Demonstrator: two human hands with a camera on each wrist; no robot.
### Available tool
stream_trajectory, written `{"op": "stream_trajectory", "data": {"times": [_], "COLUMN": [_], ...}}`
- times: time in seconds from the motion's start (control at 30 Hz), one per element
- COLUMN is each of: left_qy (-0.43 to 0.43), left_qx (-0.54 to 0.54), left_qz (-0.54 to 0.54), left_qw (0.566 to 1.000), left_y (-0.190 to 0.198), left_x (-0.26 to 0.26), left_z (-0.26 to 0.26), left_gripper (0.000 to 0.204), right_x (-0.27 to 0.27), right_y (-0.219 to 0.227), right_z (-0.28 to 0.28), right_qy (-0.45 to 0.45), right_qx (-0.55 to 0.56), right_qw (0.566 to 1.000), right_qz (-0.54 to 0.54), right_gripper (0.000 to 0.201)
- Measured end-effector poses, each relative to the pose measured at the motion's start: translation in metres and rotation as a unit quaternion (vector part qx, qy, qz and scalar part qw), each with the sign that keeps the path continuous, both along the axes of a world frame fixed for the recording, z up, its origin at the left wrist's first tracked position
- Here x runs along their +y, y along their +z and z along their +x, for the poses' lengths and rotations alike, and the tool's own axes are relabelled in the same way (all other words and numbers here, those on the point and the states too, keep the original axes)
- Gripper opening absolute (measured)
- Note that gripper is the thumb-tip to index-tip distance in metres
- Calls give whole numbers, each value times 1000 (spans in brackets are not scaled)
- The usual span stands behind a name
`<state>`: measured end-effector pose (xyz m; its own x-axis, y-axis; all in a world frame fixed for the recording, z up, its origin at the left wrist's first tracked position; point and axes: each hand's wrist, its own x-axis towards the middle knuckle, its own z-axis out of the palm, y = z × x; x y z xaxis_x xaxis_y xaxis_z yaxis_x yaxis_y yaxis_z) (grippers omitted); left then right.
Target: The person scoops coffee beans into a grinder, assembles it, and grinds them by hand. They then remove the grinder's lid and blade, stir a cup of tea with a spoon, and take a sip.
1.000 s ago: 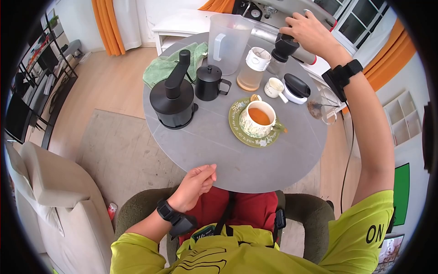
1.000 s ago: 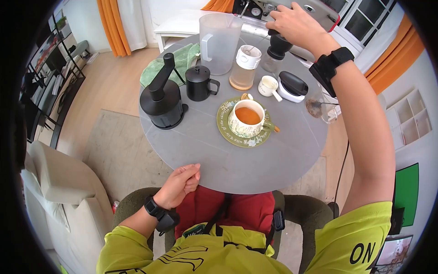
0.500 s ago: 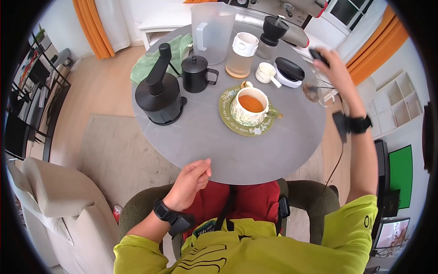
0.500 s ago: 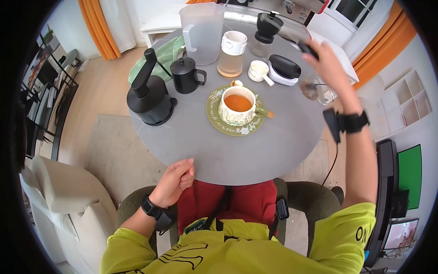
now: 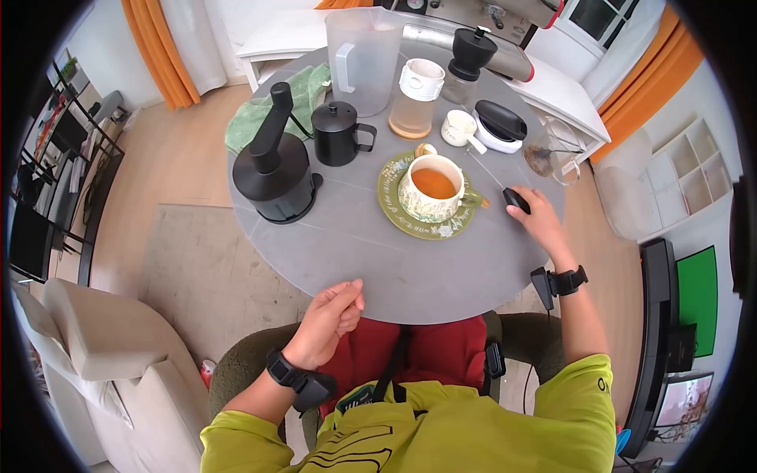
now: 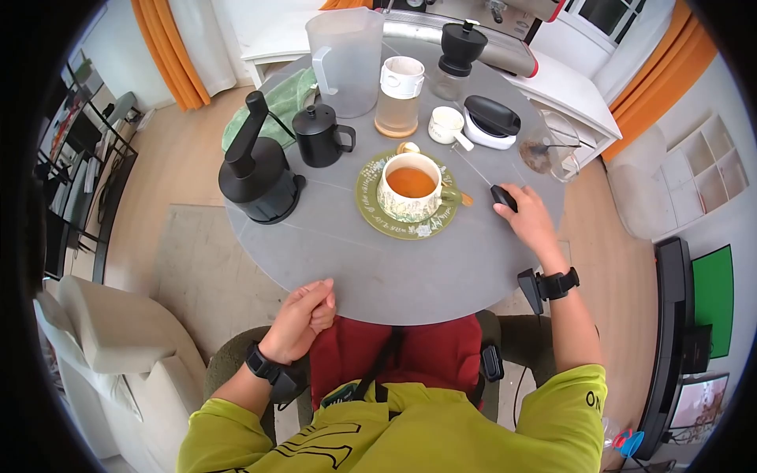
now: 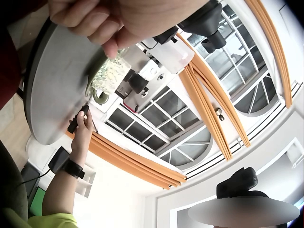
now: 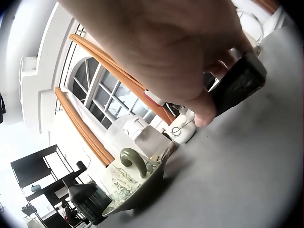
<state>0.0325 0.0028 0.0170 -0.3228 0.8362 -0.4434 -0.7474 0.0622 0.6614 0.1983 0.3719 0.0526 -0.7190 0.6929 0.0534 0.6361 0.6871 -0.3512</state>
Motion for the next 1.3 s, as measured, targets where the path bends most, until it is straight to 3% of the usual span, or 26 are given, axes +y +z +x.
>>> {"op": "stream_trajectory", "data": {"times": [0.33,0.57,0.63,0.7,0.77,0.9,1.1,1.3], "left_qy": [2,2,1,1,-3,-8,3,3], "left_qx": [-9,-1,8,10,10,16,19,8], "left_qz": [3,3,-1,4,8,9,19,26], "left_qw": [1000,1000,1000,1000,1000,1000,1000,1000], "left_y": [-3,0,1,0,0,2,6,8], "left_x": [0,0,0,0,0,0,-1,-2], "left_z": [0,1,1,2,3,3,0,-1], "left_gripper": [31,32,32,32,33,32,31,31], "right_x": [1,0,-2,0,0,12,23,27], "right_y": [-8,-9,-1,15,48,90,105,95], "right_z": [-7,-7,-11,-20,-47,-115,-198,-233], "right_qy": [-1,41,49,87,116,193,181,187], "right_qx": [-4,-30,-37,-54,36,220,164,82], "right_qw": [1000,997,995,973,970,953,968,975], "right_qz": [4,65,73,205,211,74,-59,-91], "right_gripper": [41,45,46,49,54,58,82,92]}}
